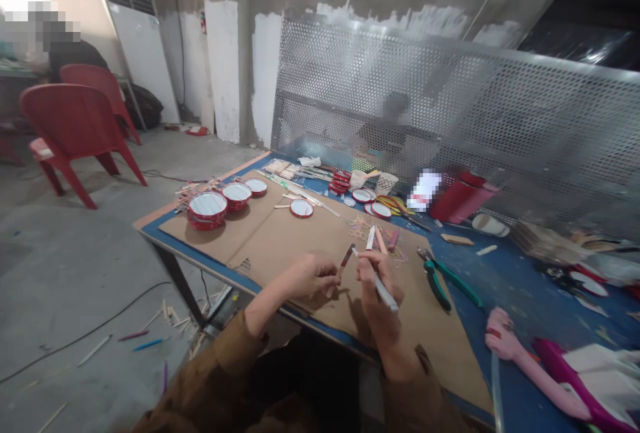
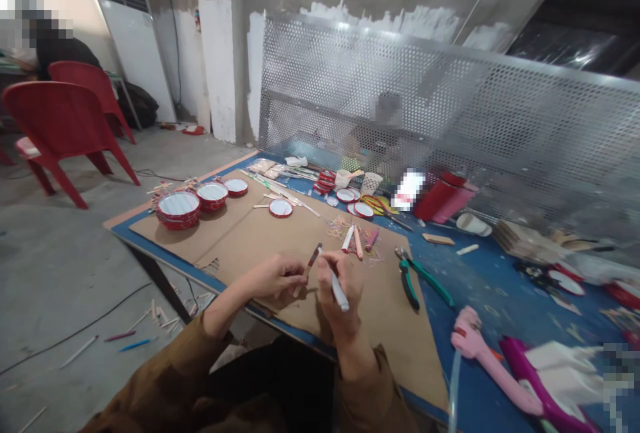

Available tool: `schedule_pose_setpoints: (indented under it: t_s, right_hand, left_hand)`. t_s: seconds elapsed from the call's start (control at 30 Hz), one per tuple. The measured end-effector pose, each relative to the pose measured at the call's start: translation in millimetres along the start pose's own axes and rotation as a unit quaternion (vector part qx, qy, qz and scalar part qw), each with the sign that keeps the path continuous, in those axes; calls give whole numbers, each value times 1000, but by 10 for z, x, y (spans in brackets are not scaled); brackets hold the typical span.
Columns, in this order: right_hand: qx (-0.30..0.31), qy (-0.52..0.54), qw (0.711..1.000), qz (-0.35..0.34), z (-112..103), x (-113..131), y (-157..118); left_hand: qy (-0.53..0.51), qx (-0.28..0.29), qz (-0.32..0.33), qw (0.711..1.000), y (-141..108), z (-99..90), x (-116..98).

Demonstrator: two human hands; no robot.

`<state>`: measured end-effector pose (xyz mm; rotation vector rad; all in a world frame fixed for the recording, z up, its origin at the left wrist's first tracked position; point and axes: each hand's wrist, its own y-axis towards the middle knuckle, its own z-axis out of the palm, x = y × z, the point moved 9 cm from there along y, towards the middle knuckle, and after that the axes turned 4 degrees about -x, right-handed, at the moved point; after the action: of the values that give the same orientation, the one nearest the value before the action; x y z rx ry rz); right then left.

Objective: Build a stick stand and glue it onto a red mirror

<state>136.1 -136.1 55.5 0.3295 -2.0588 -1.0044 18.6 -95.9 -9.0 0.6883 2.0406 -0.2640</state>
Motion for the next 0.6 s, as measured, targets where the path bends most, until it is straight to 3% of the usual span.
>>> schedule_pose_setpoints:
  t_s: [0.13, 0.6]
  right_hand:
    - [-29, -2, 1000, -3, -55, -7, 5]
    - [6, -1, 1000, -29, 6, 52, 17]
  left_hand:
    - [19, -5, -3, 1000, -2, -19, -2]
    - [23, -15, -5, 1000, -7, -36, -19]
